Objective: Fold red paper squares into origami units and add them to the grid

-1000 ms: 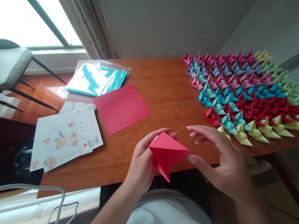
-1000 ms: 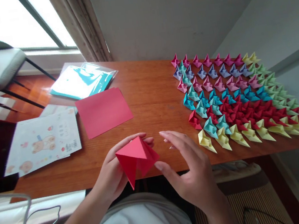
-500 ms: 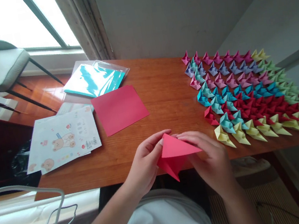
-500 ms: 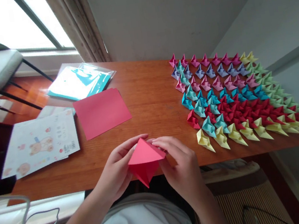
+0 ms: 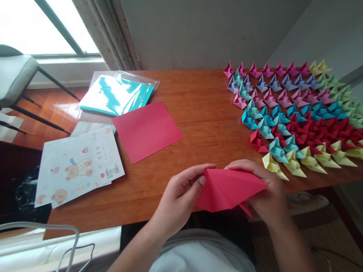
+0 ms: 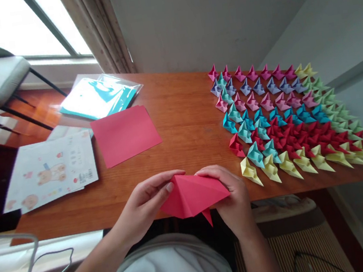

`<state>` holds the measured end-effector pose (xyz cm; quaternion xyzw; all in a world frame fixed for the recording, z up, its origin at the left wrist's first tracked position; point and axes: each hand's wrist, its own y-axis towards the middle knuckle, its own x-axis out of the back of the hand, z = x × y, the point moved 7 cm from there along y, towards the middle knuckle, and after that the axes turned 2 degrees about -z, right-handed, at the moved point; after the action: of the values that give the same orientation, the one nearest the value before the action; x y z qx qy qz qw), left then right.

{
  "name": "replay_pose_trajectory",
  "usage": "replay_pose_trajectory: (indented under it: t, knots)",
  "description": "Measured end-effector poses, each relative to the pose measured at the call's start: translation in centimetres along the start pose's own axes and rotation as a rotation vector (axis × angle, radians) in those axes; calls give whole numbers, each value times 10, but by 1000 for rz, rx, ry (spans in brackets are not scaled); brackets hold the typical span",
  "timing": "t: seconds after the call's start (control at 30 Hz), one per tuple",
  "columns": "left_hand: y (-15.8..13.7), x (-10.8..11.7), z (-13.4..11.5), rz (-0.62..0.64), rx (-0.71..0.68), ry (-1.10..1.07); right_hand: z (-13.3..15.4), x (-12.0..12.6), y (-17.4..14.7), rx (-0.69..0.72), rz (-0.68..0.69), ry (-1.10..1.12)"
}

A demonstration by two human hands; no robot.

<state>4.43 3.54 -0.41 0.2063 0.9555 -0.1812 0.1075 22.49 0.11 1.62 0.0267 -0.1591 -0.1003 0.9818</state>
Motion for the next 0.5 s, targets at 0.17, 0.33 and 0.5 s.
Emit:
replay_pose_trajectory:
  t: [0.17,0.33,0.5]
  knots:
    - [-4,-1,-3,-18,-66,113,-1,7,-3,-1,-69,33]
    - [-2,0,1,-5,-44,82,11,18,-1,110,-105,-93]
    - [0,1,-4,31,-39,181,31,23,2,320,-19,-252]
